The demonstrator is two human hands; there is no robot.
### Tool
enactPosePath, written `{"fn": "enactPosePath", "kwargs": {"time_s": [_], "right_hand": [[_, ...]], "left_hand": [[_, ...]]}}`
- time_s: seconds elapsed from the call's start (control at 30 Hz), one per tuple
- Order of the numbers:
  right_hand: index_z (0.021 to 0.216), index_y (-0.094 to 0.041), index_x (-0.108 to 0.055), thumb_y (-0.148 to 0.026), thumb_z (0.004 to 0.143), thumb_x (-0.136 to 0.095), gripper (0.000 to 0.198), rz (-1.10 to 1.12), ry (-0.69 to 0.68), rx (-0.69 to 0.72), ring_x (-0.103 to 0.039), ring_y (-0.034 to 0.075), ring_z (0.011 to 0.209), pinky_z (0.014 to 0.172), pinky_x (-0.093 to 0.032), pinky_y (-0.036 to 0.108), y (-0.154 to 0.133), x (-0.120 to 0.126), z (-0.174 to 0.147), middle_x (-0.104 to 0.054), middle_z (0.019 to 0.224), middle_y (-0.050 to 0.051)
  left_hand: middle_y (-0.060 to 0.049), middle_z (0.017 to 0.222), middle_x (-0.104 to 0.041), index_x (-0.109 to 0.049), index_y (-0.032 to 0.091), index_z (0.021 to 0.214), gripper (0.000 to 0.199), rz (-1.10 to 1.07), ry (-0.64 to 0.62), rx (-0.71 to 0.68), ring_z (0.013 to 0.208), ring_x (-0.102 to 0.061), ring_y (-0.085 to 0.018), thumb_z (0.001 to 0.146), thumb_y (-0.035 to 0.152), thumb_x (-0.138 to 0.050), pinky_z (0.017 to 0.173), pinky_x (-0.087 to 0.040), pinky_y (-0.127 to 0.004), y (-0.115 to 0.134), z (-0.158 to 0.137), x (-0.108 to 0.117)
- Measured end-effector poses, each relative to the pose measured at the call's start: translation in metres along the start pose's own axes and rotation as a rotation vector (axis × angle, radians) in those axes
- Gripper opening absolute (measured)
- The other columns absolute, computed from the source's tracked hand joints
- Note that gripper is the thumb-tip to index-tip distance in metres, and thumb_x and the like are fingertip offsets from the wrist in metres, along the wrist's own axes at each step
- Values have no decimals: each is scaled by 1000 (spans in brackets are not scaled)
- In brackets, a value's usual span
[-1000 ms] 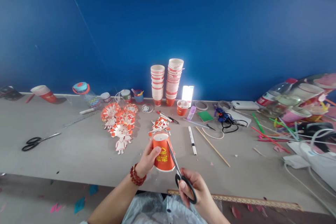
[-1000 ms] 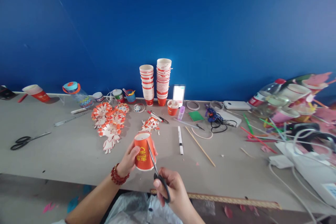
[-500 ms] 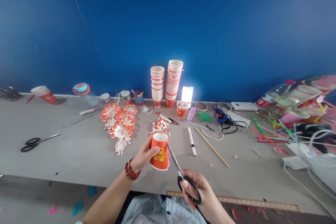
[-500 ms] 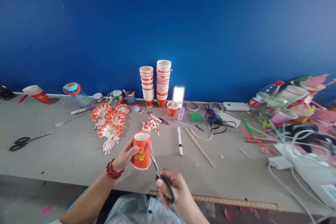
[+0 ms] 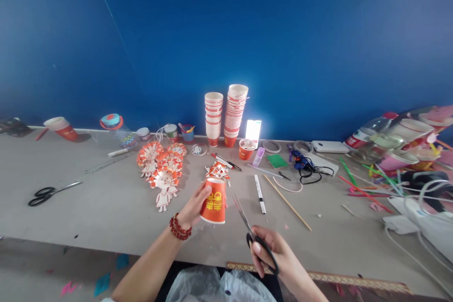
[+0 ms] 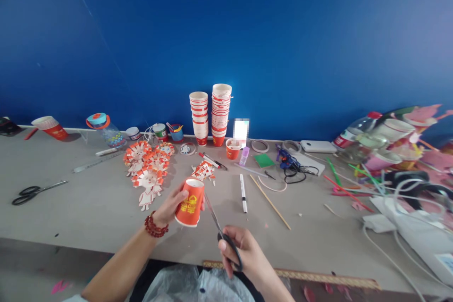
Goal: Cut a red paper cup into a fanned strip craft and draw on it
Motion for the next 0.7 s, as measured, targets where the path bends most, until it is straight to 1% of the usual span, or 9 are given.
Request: {"fn": "enactPosePath", "kwargs": {"time_s": [0.07, 0.1, 0.17, 0.27, 0.4, 0.47, 0.53, 0.63, 0.7], "right_hand": [[69, -20, -42, -72, 77, -60, 56, -72, 37, 73, -39, 7, 39, 44, -24, 20, 3, 1, -2, -52, 44, -2], [69, -20, -41, -72, 77, -60, 56, -89, 61, 99, -41, 8, 41, 45, -26, 21, 5, 0, -3, -52, 46, -2], [69, -21, -40, -73, 75, -61, 56, -89, 82, 112, -42, 9, 43, 45, -28, 21, 14, -4, -5, -50, 48, -3], [68, -21, -38, -73, 72, -64, 58, -92, 94, 87, -41, 9, 43, 44, -28, 20, 30, -11, -10, -45, 51, -5], [67, -22, -37, -69, 69, -70, 58, -125, 81, 27, -41, 8, 44, 43, -28, 20, 42, -20, -13, -41, 52, -6], [67, -22, -37, -68, 68, -71, 58, -142, 66, 19, -40, 8, 46, 43, -29, 19, 41, -26, -11, -40, 54, -6], [68, -21, -37, -69, 70, -69, 57, -148, 66, 35, -40, 9, 48, 44, -30, 19, 37, -31, -7, -40, 56, -6], [69, -21, -37, -73, 74, -62, 57, -130, 73, 63, -40, 9, 50, 46, -30, 20, 31, -38, 2, -42, 58, -5], [70, -21, -37, -74, 74, -61, 58, -105, 70, 84, -40, 9, 48, 46, -28, 20, 28, -42, 7, -42, 57, -6]], "left_hand": [[-13, 83, -70, -62, 11, 101, 49, -86, 160, 42, 74, -69, -26, 84, 57, -58, 65, -55, -35, -5, 3, -2], [-13, 82, -71, -64, 11, 98, 50, -133, 233, 60, 75, -70, -26, 85, 59, -56, 67, -55, -36, -7, 4, -3], [-12, 84, -72, -65, 11, 97, 49, -209, 330, 67, 80, -70, -28, 83, 58, -58, 74, -55, -40, -11, 5, -5], [-11, 89, -72, -64, 13, 105, 48, -232, 385, 27, 86, -70, -29, 83, 55, -61, 80, -55, -42, -14, 5, -5], [-11, 103, -71, -61, 16, 114, 48, -189, 441, -78, 94, -69, -27, 84, 54, -61, 84, -54, -40, -16, 4, -6], [-8, 112, -69, -60, 20, 114, 44, -185, 498, -143, 101, -66, -25, 83, 51, -64, 88, -52, -37, -19, 4, -8], [-8, 118, -66, -59, 22, 114, 43, -187, 535, -170, 109, -63, -25, 84, 51, -64, 91, -51, -36, -22, 5, -13], [-11, 125, -63, -59, 21, 118, 47, -183, 549, -153, 118, -58, -27, 85, 55, -59, 96, -48, -39, -31, 5, -18], [-14, 126, -62, -60, 19, 118, 51, -139, 598, -169, 122, -55, -29, 85, 58, -57, 99, -46, -42, -36, 5, -20]]}}
Point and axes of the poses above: each hand's wrist, its own z-axis towards the middle knuckle, its own x-axis out of the back of the hand, y = z × x, the point moved 1 cm from there along z, towards the middle knuckle
